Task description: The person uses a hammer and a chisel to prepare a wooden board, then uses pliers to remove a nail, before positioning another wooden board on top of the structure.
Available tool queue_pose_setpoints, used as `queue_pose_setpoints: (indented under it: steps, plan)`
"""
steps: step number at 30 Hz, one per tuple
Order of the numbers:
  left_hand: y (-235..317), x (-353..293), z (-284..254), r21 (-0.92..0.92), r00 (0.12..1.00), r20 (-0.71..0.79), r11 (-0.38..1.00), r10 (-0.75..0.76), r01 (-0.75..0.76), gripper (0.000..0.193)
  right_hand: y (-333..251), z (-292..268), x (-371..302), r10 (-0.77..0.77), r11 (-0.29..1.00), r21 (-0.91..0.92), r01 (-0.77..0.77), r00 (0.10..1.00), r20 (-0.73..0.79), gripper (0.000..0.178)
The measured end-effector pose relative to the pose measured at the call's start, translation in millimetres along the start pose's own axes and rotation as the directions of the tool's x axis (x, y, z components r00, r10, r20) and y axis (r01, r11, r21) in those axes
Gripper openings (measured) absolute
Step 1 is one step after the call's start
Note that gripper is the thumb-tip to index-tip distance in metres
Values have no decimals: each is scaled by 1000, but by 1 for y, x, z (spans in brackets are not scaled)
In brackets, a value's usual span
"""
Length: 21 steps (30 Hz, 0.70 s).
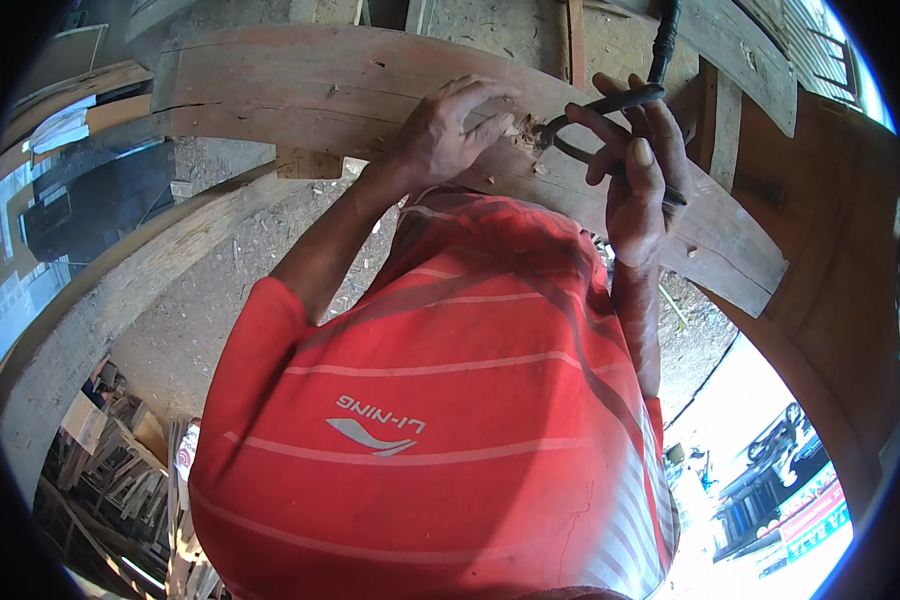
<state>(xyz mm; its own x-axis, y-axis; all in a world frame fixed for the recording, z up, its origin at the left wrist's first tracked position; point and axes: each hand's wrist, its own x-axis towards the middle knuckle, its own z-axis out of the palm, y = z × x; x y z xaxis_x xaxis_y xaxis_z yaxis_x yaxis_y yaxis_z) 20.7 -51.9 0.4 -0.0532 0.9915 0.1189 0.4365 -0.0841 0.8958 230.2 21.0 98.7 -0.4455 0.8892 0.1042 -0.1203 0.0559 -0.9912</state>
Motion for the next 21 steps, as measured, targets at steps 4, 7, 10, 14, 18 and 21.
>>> queue_pose_setpoints:
  steps: [4, 7, 10, 14, 18, 21]
  plan:
    - [21, 19, -1, -183, 995, 92, 983, 30, -13, 31, 10, 5, -3, -3, 1000, -10, 4, 999, 39, 53]
    - [30, 26, 4, -241, 983, 153, 969, 98, -59, 32, 7, 10, -5, -9, 998, -59, 13, 998, 64, 53]
    - [32, 30, 3, -242, 970, 220, 969, 100, -45, 31, 0, 16, -5, 7, 993, -116, 4, 996, 87, 52]
    - [17, 29, 10, -215, 975, 181, 973, 125, -85, 28, 8, 11, 3, -83, 953, -281, 118, 988, 133, 54]
    - [11, 30, 17, -214, 973, 145, 966, 179, -146, 24, 28, 14, 4, -159, 970, -178, 167, 986, 57, 54]
    - [12, 30, 14, -131, 970, 114, 971, 215, -200, 24, 40, 11, -2, -207, 961, -178, 211, 977, 43, 51]
